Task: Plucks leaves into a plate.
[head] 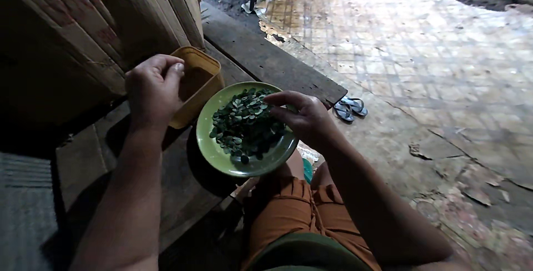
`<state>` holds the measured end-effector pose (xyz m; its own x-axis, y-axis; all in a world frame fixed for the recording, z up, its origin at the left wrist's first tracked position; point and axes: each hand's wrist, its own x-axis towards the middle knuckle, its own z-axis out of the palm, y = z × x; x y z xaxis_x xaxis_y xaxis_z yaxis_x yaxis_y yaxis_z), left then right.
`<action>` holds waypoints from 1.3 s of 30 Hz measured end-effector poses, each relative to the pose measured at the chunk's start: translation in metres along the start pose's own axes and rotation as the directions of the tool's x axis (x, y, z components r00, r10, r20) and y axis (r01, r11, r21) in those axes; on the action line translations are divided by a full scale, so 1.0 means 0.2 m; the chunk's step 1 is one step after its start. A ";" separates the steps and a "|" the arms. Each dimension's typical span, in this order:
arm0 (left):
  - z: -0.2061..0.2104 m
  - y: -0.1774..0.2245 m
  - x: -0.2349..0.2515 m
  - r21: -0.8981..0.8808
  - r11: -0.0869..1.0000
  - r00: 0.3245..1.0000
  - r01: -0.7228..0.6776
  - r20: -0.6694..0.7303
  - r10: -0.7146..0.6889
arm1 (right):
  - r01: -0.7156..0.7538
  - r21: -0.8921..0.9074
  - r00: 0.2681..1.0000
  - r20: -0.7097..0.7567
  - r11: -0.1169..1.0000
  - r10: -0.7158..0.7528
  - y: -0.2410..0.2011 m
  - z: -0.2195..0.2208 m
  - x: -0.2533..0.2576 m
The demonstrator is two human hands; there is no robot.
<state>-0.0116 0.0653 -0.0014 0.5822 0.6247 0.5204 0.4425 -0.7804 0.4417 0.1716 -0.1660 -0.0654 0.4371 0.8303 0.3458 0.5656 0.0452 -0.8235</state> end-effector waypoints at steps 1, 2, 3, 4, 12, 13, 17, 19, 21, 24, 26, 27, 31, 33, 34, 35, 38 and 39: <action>0.00 -0.02 0.01 0.043 0.999 1.000 0.027 0.013 -0.028 | 0.007 -0.030 1.000 -0.005 1.000 -0.007 0.00 -0.01 0.00; 0.00 -0.03 0.01 0.091 0.995 0.999 0.043 0.027 -0.046 | 0.010 -0.046 1.000 -0.013 0.999 -0.011 0.00 -0.01 0.00; 0.01 -0.04 0.01 0.143 0.989 0.998 0.047 0.045 -0.054 | 0.016 -0.057 1.000 -0.023 0.998 -0.018 0.00 -0.01 0.00; 0.01 -0.05 0.01 0.186 0.982 0.996 0.038 0.068 -0.051 | 0.029 -0.074 0.999 -0.034 0.997 -0.031 0.00 0.00 0.00; 0.05 0.19 -0.10 0.004 0.967 0.868 -0.254 0.443 0.226 | 0.057 -0.183 0.995 -0.071 0.981 -0.071 0.03 0.00 -0.02; 0.08 0.20 -0.12 -0.018 0.968 0.840 -0.249 0.494 0.225 | 0.047 -0.187 0.995 -0.073 0.981 -0.062 0.04 -0.01 -0.03; 0.19 0.22 -0.16 0.122 0.982 0.820 -0.146 0.571 0.051 | 0.001 -0.196 0.996 -0.089 0.981 -0.019 0.02 -0.01 -0.06; 0.21 0.24 -0.16 0.164 0.979 0.803 -0.117 0.596 -0.004 | -0.010 -0.200 0.996 -0.092 0.980 -0.008 0.03 -0.01 -0.06; 0.23 0.25 -0.17 0.159 0.980 0.809 -0.116 0.588 0.000 | -0.028 -0.197 0.996 -0.084 0.980 0.012 0.01 -0.01 -0.07; 0.23 0.22 -0.17 0.064 0.988 0.863 -0.141 0.497 0.091 | -0.018 -0.185 0.995 -0.102 0.983 -0.001 0.01 0.00 -0.07; 0.19 0.22 -0.16 -0.052 0.993 0.881 -0.111 0.457 0.122 | 0.003 -0.178 0.992 -0.126 0.984 -0.026 0.01 0.00 -0.07; 0.16 0.23 -0.15 -0.117 0.991 0.882 -0.065 0.458 0.112 | 0.014 -0.176 0.989 -0.140 0.984 -0.039 0.01 0.00 -0.07; 0.11 0.25 -0.13 -0.408 0.897 0.867 0.173 0.494 0.057 | 0.067 -0.115 0.979 -0.185 0.991 -0.088 -0.01 0.00 -0.06; 0.11 0.27 -0.13 -0.520 0.813 0.849 0.263 0.525 0.061 | 0.083 -0.043 0.980 -0.175 0.996 -0.089 -0.02 0.01 -0.05; 0.11 0.28 -0.14 -0.552 0.777 0.839 0.303 0.541 0.058 | 0.077 -0.004 0.984 -0.161 0.997 -0.077 -0.03 0.02 -0.05; 0.11 0.28 -0.14 -0.574 0.748 0.830 0.335 0.555 0.054 | 0.069 0.032 0.987 -0.146 0.997 -0.064 -0.03 0.02 -0.05; 0.12 0.30 -0.14 -0.602 0.678 0.802 0.422 0.596 0.031 | 0.027 0.142 0.994 -0.109 0.989 -0.012 -0.05 0.04 -0.04; 0.11 0.30 -0.14 -0.607 0.659 0.792 0.444 0.610 0.029 | 0.010 0.169 0.995 -0.100 0.986 0.007 -0.05 0.04 -0.04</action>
<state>0.0141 -0.0005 -0.0065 0.8900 0.4554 -0.0213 0.1362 -0.2211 0.9657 0.1570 -0.1687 -0.0635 0.5083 0.7712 0.3833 0.4440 0.1467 -0.8839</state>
